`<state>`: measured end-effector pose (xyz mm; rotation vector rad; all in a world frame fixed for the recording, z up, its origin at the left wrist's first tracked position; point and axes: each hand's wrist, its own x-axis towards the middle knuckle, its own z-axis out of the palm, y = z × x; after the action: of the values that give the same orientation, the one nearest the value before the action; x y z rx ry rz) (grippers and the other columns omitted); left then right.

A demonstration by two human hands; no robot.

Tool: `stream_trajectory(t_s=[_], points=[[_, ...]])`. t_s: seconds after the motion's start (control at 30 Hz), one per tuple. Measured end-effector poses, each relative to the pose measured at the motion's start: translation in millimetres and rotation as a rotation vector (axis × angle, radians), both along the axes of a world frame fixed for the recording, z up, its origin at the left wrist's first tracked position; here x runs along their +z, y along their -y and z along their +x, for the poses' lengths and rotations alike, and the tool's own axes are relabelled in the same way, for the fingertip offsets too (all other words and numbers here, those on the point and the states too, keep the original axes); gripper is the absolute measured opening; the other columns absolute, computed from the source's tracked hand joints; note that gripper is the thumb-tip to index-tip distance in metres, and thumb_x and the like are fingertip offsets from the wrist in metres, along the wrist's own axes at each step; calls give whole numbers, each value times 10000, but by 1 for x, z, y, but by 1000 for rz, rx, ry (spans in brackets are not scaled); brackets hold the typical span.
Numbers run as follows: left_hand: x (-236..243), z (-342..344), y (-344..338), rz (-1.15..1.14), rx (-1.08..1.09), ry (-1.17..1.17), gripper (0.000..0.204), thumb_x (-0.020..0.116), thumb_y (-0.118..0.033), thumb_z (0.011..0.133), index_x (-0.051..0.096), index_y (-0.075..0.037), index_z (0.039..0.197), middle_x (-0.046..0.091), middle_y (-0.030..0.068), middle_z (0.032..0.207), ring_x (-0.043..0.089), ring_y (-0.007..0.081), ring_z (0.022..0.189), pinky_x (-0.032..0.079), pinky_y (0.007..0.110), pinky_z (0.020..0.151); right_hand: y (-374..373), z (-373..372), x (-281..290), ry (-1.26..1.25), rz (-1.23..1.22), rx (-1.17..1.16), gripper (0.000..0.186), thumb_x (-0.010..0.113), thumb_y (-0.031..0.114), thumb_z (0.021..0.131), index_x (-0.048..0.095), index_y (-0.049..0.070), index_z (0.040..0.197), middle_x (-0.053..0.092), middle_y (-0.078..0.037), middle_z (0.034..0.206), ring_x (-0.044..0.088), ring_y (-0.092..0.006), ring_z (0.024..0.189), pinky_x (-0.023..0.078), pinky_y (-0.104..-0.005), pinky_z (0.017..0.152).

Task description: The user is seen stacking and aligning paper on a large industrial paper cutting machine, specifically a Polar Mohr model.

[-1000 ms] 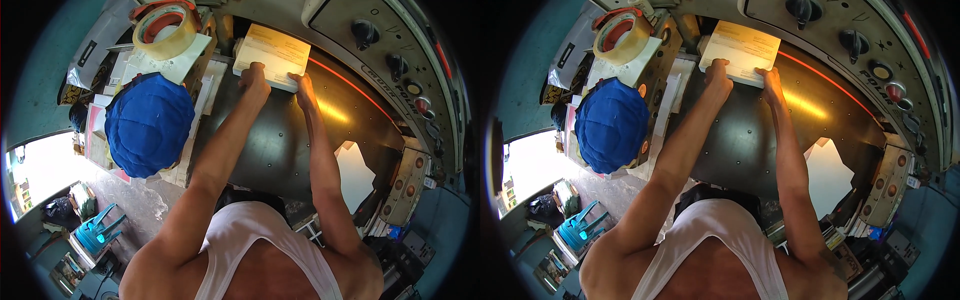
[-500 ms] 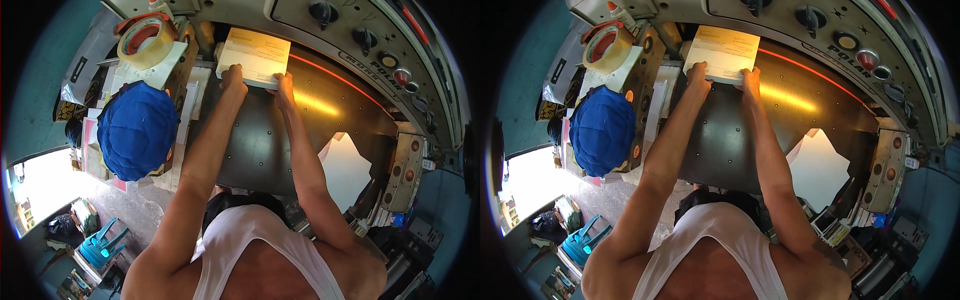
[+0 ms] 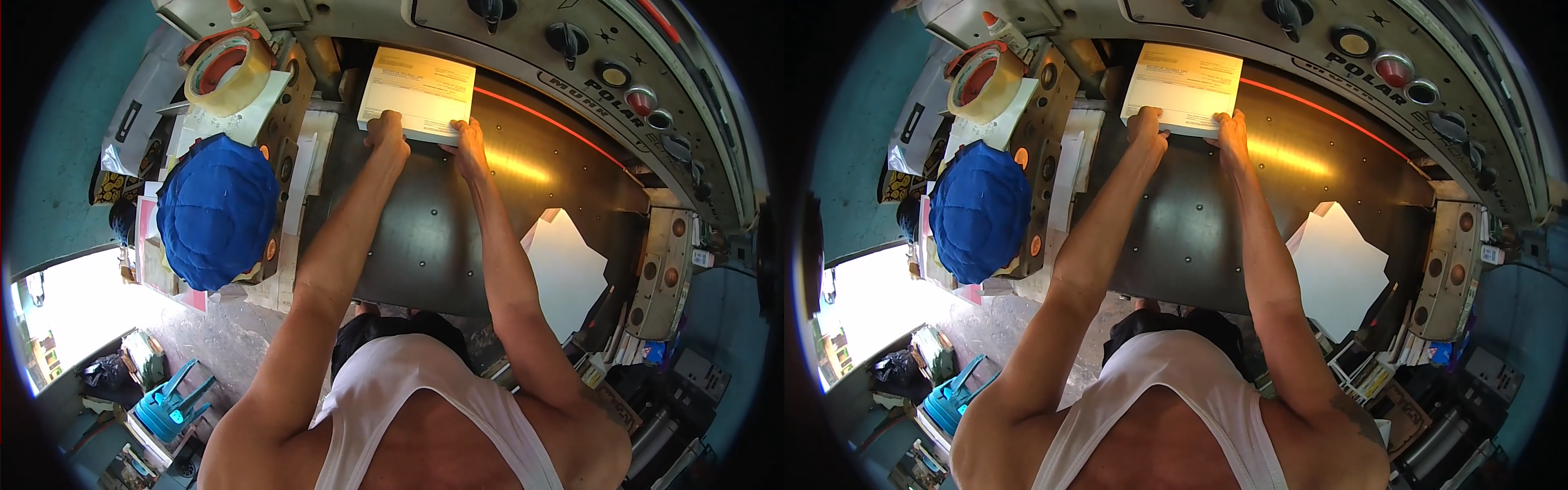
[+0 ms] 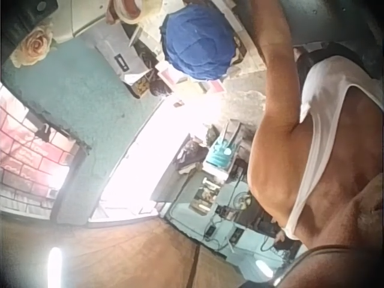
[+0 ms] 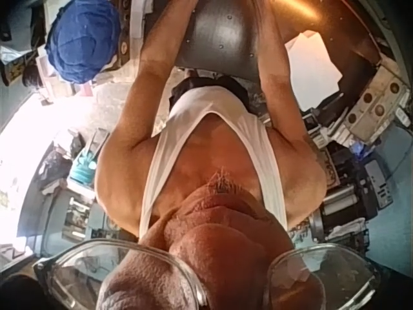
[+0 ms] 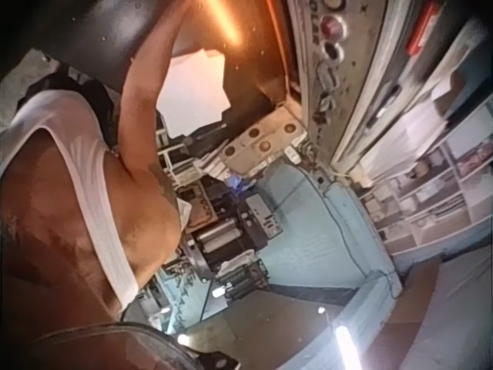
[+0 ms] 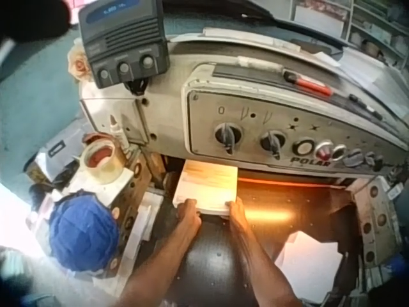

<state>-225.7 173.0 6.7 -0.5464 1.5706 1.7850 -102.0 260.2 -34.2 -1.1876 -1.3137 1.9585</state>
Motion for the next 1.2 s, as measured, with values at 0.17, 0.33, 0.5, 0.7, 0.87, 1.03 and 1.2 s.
stream_trajectory(t_s=[0.17, 0.33, 0.5, 0.7, 0.87, 1.03, 1.2], points=[[-2, 2, -3, -32, -6, -12, 564, 639, -28, 819, 521, 31, 1368, 464, 214, 1410, 536, 372, 1240, 490, 560, 987, -5, 4, -3, 52, -11, 4, 425, 546, 234, 936, 447, 27, 1294, 569, -164, 1204, 584, -286, 1082, 498, -486, 925], [-1, -1, -4, -45, 40, 54, 619, 659, -29, 801, 509, 10, 1400, 426, 206, 1447, 523, 371, 1256, 462, 590, 1016, -11, 9, -5, 295, 222, -70, 624, 639, 311, 910, 416, -26, 1386, 546, -229, 1274, 557, -317, 1143, 460, -474, 996], [-5, 1, 3, 23, -31, 48, 639, 649, -175, 846, 447, -4, 1428, 383, 234, 1458, 463, 355, 1269, 355, 564, 972, 15, 34, -1, 531, 481, -284, 790, 779, 389, 841, 435, -62, 1392, 457, -266, 1354, 520, -346, 1196, 437, -433, 1026], [-19, -13, -15, 293, -128, 245, 686, 553, -360, 918, 343, -163, 1541, 332, 138, 1601, 239, 403, 1487, -32, 709, 1132, 131, 84, 8, 335, 769, -118, 614, 758, 208, 853, 465, -33, 1336, 513, -226, 1234, 522, -350, 1161, 430, -443, 1000], [-9, -12, -21, 408, -27, 138, 651, 566, -275, 880, 403, -137, 1495, 438, 146, 1501, 389, 397, 1377, 138, 671, 1098, 225, 198, 24, 164, 525, 228, 364, 744, 105, 870, 608, 46, 1203, 608, -124, 1167, 616, -220, 1028, 527, -344, 853], [3, 4, -2, 387, -122, 106, 713, 531, -373, 871, 364, -167, 1533, 371, 122, 1581, 268, 417, 1473, -66, 712, 1114, 275, 355, 13, 467, 296, 132, 275, 728, 102, 889, 647, 40, 1144, 704, -98, 944, 694, -211, 877, 556, -325, 779], [-13, 26, 13, 273, -592, -520, 1106, 878, -123, 628, 180, -73, 1485, 410, 243, 1446, 477, 379, 1266, 431, 539, 1048, 278, 466, -45, 1086, 487, 172, 551, 640, 22, 833, 501, -5, 1365, 578, -225, 1317, 574, -375, 1208, 471, -429, 1026]])
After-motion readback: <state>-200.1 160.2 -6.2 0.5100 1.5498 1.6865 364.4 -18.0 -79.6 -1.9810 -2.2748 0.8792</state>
